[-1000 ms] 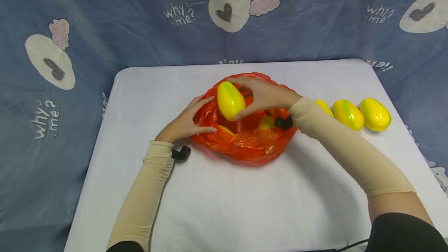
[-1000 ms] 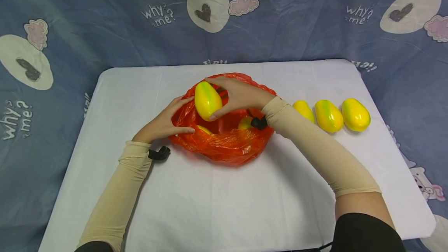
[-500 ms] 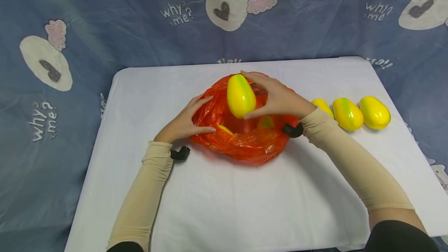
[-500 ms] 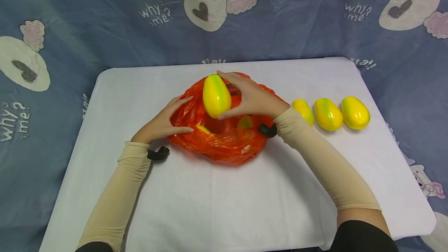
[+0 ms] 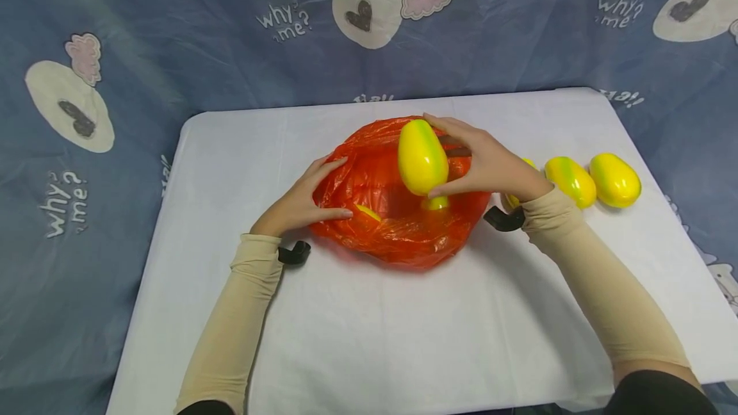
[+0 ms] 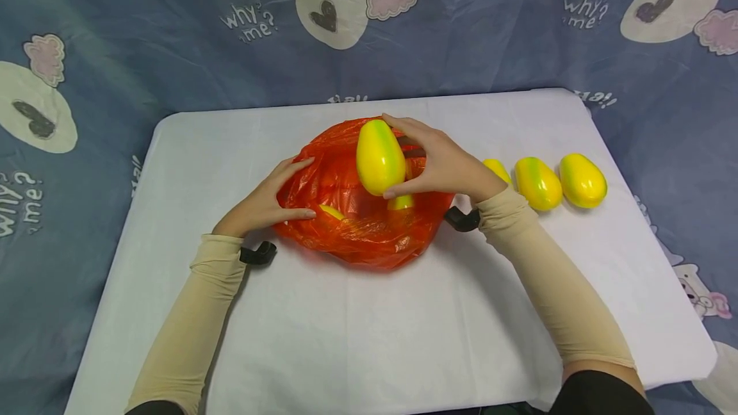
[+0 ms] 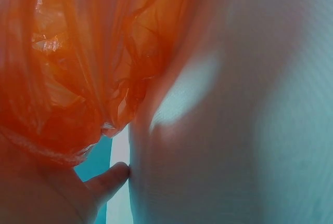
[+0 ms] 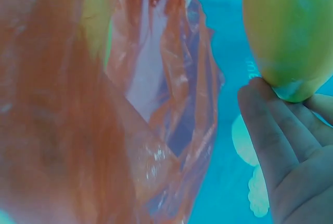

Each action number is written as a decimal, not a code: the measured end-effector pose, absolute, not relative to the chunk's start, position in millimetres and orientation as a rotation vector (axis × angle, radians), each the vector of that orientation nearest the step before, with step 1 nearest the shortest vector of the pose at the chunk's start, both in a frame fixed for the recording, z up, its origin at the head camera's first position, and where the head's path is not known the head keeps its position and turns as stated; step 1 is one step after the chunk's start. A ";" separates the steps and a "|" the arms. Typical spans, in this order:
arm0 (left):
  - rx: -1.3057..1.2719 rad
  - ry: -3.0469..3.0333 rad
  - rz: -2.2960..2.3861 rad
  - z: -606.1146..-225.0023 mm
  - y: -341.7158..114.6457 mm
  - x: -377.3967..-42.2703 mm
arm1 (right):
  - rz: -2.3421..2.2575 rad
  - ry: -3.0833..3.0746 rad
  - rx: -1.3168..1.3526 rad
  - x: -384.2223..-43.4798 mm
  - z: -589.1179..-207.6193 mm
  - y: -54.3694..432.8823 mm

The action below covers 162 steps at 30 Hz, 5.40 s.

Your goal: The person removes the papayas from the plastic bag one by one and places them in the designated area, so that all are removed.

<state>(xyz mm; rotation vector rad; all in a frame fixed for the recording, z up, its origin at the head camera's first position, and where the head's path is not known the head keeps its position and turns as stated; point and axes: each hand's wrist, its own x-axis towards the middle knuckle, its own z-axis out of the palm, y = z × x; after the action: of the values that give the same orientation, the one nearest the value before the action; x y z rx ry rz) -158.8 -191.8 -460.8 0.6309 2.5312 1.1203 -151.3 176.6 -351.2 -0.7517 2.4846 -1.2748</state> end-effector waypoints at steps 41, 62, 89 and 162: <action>0.578 2.525 1.117 -459.0 -190.2 -158.6 | -1.198 2.564 -0.512 -25.9 -393.9 301.6; 0.578 2.530 1.107 -461.0 -190.1 -159.2 | -0.987 2.568 -0.346 -9.5 -418.9 336.0; 0.579 2.535 1.099 -463.4 -190.1 -159.6 | -1.041 2.515 -0.348 -4.6 -428.5 343.3; 0.628 2.516 1.093 -460.2 -190.6 -159.4 | -0.966 2.791 -0.710 -64.1 -332.2 315.9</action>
<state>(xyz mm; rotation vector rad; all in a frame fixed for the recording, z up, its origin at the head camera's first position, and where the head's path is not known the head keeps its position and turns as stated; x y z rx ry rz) -159.4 -190.6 -460.2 0.6275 2.5163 1.0927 -64.1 315.9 -332.2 -0.7101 2.7914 -0.9656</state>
